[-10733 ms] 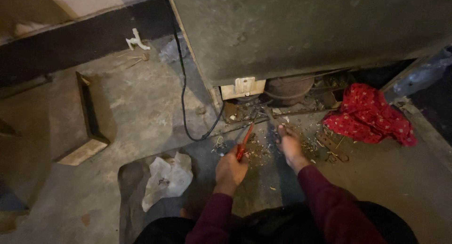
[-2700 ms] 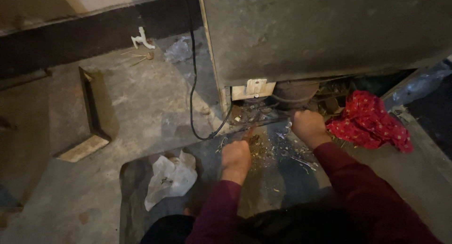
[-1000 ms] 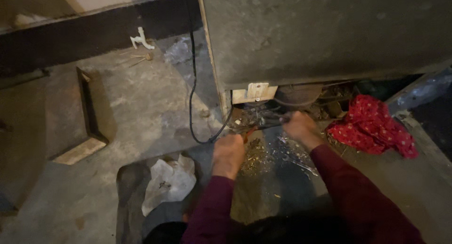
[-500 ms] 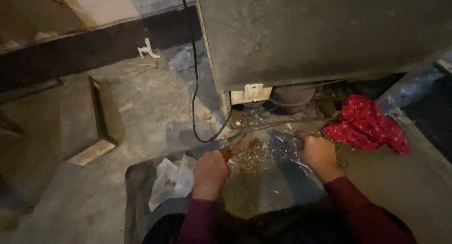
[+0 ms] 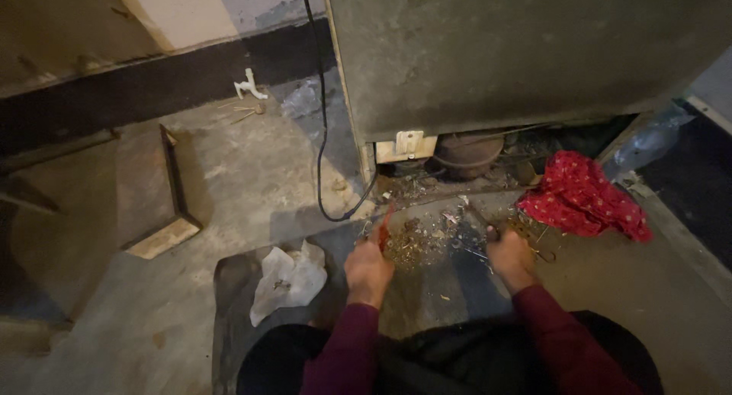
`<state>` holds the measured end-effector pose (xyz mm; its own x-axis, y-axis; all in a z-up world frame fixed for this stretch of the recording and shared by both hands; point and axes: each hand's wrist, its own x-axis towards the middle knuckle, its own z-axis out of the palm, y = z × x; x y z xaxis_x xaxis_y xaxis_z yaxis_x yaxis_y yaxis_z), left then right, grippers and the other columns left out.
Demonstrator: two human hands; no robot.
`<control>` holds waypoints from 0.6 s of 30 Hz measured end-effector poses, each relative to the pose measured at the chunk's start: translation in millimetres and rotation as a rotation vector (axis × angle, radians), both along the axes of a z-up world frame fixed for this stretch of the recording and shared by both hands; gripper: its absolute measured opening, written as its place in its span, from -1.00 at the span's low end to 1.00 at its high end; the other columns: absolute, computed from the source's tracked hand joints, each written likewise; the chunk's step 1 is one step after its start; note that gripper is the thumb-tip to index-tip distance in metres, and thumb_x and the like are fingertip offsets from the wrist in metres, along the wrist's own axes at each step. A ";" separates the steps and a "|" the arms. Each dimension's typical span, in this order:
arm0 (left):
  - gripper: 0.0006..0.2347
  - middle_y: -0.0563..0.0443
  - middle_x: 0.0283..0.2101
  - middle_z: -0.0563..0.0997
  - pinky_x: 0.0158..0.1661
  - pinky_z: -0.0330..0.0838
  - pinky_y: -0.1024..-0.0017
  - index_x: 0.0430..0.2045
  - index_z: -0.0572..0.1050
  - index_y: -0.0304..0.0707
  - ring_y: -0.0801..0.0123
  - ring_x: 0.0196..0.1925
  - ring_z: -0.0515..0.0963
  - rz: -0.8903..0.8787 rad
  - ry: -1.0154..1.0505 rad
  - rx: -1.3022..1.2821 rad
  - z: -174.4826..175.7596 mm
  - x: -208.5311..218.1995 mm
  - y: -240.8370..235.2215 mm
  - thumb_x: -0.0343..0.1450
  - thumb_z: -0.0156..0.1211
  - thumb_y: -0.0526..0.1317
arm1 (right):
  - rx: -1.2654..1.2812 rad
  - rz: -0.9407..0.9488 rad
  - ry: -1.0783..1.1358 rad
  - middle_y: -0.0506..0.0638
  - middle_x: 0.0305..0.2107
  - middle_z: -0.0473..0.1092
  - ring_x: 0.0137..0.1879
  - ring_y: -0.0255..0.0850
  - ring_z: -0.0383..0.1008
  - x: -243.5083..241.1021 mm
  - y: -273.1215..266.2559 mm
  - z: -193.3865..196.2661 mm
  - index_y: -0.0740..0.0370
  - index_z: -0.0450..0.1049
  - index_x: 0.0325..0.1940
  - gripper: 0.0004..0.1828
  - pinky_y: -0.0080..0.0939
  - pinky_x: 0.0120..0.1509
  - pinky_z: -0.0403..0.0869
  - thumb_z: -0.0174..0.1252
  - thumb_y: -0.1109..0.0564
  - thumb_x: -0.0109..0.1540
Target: The person sits on the floor and uses a screwdriver to adjust a small electrical fixture mounted near the base of a wall. They repeatedly insert the screwdriver into the fixture, turn it, and occasionally use a red cloth to wipe the area. The person also handles a small metal component and a white plastic bag nearby.
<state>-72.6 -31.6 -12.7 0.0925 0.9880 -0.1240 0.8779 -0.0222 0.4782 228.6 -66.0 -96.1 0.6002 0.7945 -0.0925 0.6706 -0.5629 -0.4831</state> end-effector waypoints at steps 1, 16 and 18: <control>-0.46 -0.32 -0.15 0.62 -0.11 0.53 0.00 0.21 0.40 0.05 -0.20 -0.12 0.64 0.010 0.026 -0.020 -5.3 0.4 1.6 0.26 0.27 -0.27 | 0.027 0.003 0.017 0.36 -0.16 0.54 0.03 0.32 0.54 0.5 0.7 -1.2 -0.05 0.56 0.16 -0.58 0.25 0.12 0.48 0.01 -0.21 0.36; -0.67 -0.25 -0.31 0.69 -0.18 0.58 0.03 0.03 0.53 -0.04 -0.13 -0.23 0.70 -0.021 0.088 0.078 -38.8 6.8 6.9 0.36 0.21 -0.22 | 0.110 0.044 0.108 0.29 -0.25 0.55 -0.09 0.24 0.59 -14.1 2.1 9.6 0.04 0.53 0.11 -0.64 0.20 0.01 0.50 0.06 -0.15 0.36; -0.62 -0.24 -0.27 0.68 -0.15 0.57 0.05 0.07 0.50 0.03 -0.11 -0.19 0.69 -0.003 0.097 0.018 -30.3 9.1 4.8 0.33 0.27 -0.20 | 0.201 0.035 0.124 0.30 -0.24 0.55 -0.08 0.23 0.60 -15.2 0.4 13.2 0.06 0.55 0.10 -0.64 0.16 0.02 0.50 0.07 -0.13 0.36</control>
<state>-63.4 -26.8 -43.0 0.0841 0.9898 -0.1147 0.9199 -0.0328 0.3909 213.3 -65.7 -82.9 0.5662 0.8243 -0.0015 0.6167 -0.4248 -0.6627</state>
